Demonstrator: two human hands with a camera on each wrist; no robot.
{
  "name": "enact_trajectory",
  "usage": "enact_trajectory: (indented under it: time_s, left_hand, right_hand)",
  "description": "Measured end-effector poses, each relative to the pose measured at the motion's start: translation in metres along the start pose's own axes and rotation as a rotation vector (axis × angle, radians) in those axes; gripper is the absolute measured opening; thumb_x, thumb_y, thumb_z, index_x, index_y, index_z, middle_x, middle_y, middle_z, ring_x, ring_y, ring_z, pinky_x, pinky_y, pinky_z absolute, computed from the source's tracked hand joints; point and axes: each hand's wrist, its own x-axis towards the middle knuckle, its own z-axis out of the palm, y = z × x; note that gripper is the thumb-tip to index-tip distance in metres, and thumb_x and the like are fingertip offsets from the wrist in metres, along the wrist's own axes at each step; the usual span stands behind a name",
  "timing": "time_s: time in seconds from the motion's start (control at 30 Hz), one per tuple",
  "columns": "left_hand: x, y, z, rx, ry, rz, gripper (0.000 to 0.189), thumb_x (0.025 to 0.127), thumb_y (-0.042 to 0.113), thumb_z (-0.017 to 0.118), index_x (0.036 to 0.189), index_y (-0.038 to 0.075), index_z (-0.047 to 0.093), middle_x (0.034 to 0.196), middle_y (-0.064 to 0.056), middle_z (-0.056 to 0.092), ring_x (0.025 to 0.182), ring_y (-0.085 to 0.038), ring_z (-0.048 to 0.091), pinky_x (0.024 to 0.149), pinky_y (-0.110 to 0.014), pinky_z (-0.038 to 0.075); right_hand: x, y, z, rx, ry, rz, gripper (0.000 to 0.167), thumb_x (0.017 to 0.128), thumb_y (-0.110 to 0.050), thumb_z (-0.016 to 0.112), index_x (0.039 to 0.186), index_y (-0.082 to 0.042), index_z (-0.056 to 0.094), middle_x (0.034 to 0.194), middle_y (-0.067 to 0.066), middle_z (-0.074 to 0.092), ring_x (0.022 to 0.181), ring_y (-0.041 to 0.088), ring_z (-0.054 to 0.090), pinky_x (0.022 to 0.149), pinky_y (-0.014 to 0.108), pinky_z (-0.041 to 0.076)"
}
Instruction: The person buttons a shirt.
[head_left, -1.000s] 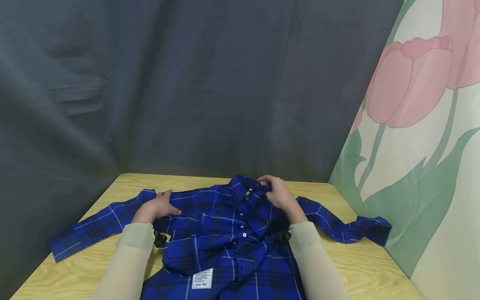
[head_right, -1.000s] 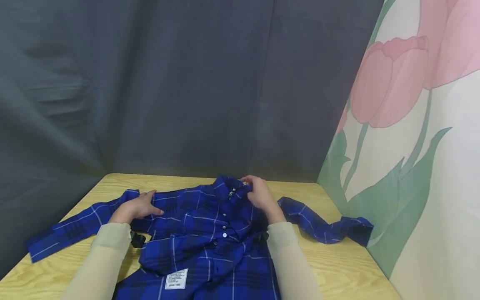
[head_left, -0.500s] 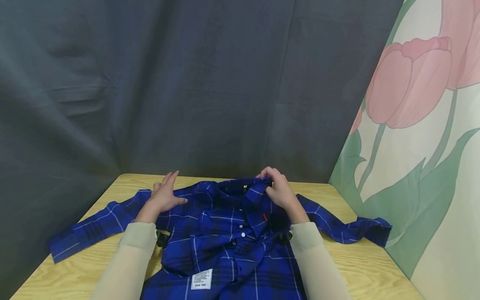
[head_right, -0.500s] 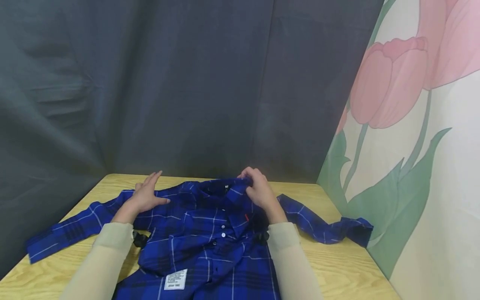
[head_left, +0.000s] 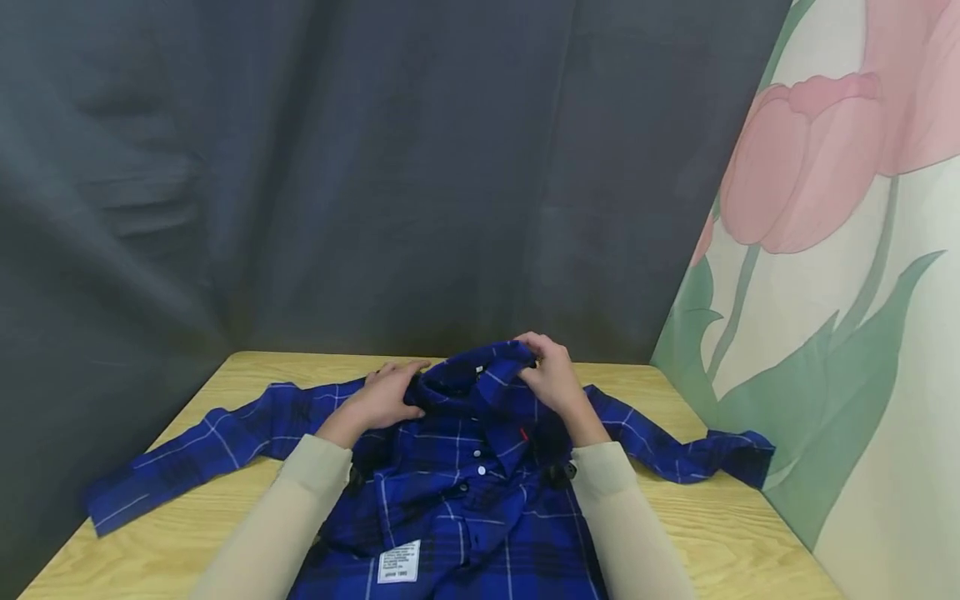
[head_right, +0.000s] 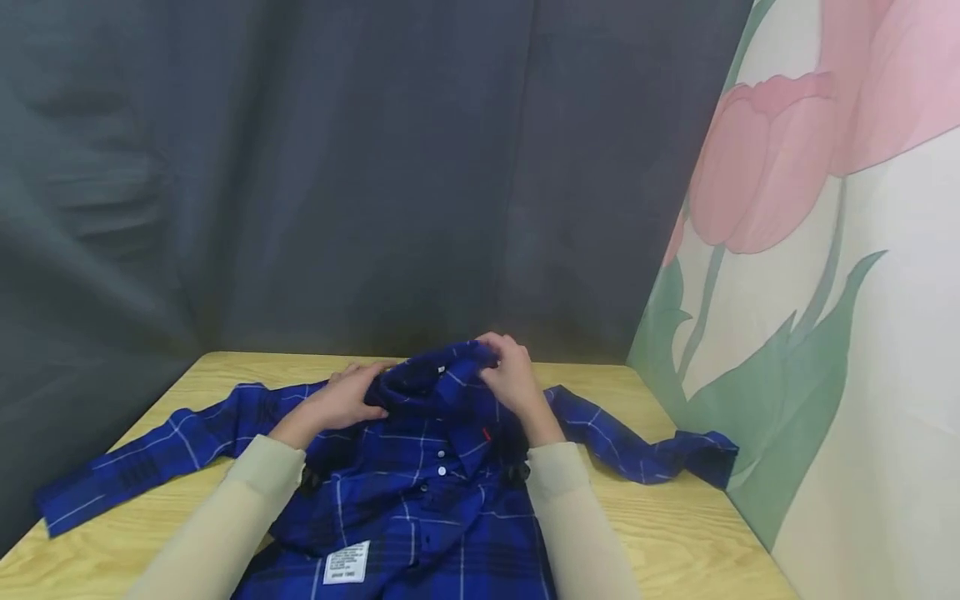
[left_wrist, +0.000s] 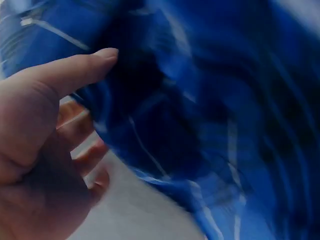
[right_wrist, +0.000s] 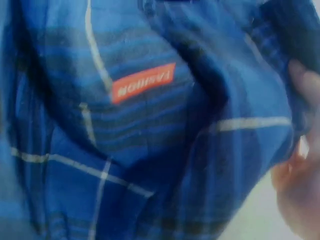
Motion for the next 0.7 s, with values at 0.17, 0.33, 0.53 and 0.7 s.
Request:
enact_trajectory:
  time_s: [0.17, 0.33, 0.53, 0.7]
  left_hand:
    - [0.013, -0.017, 0.007, 0.112, 0.045, -0.019, 0.025, 0.103, 0.021, 0.075, 0.125, 0.01, 0.077, 0.119, -0.011, 0.078, 0.105, -0.029, 0.072, 0.099, -0.05, 0.059]
    - [0.022, -0.022, -0.015, 0.067, 0.138, -0.154, 0.03, 0.106, 0.018, 0.07, 0.131, 0.003, 0.075, 0.114, -0.018, 0.075, 0.093, -0.027, 0.074, 0.089, -0.045, 0.063]
    - [0.041, -0.029, -0.042, -0.127, 0.143, -0.319, 0.033, 0.11, 0.012, 0.061, 0.138, -0.005, 0.067, 0.105, -0.023, 0.079, 0.073, -0.023, 0.081, 0.072, -0.035, 0.066]
    - [0.05, -0.026, -0.034, -0.143, 0.229, -0.318, 0.042, 0.109, 0.015, 0.058, 0.148, -0.004, 0.056, 0.151, -0.03, 0.059, 0.134, -0.042, 0.065, 0.114, -0.052, 0.054]
  right_hand:
    - [-0.002, -0.015, -0.007, -0.195, -0.056, 0.222, 0.013, 0.096, -0.01, 0.074, 0.107, -0.014, 0.08, 0.092, 0.009, 0.081, 0.066, 0.018, 0.064, 0.068, 0.033, 0.052]
    - [0.017, -0.012, -0.007, 0.037, -0.199, 0.446, 0.031, 0.104, 0.0, 0.053, 0.129, -0.002, 0.073, 0.111, 0.026, 0.079, 0.073, 0.023, 0.081, 0.064, 0.033, 0.066]
    - [0.064, -0.003, 0.012, 0.109, -0.241, 0.604, 0.044, 0.101, -0.004, 0.047, 0.141, 0.011, 0.058, 0.112, 0.031, 0.071, 0.076, 0.028, 0.082, 0.067, 0.034, 0.068]
    - [0.079, 0.005, 0.029, 0.028, -0.253, 0.577, 0.049, 0.104, -0.011, 0.054, 0.146, 0.014, 0.05, 0.135, 0.036, 0.068, 0.115, 0.04, 0.078, 0.096, 0.043, 0.066]
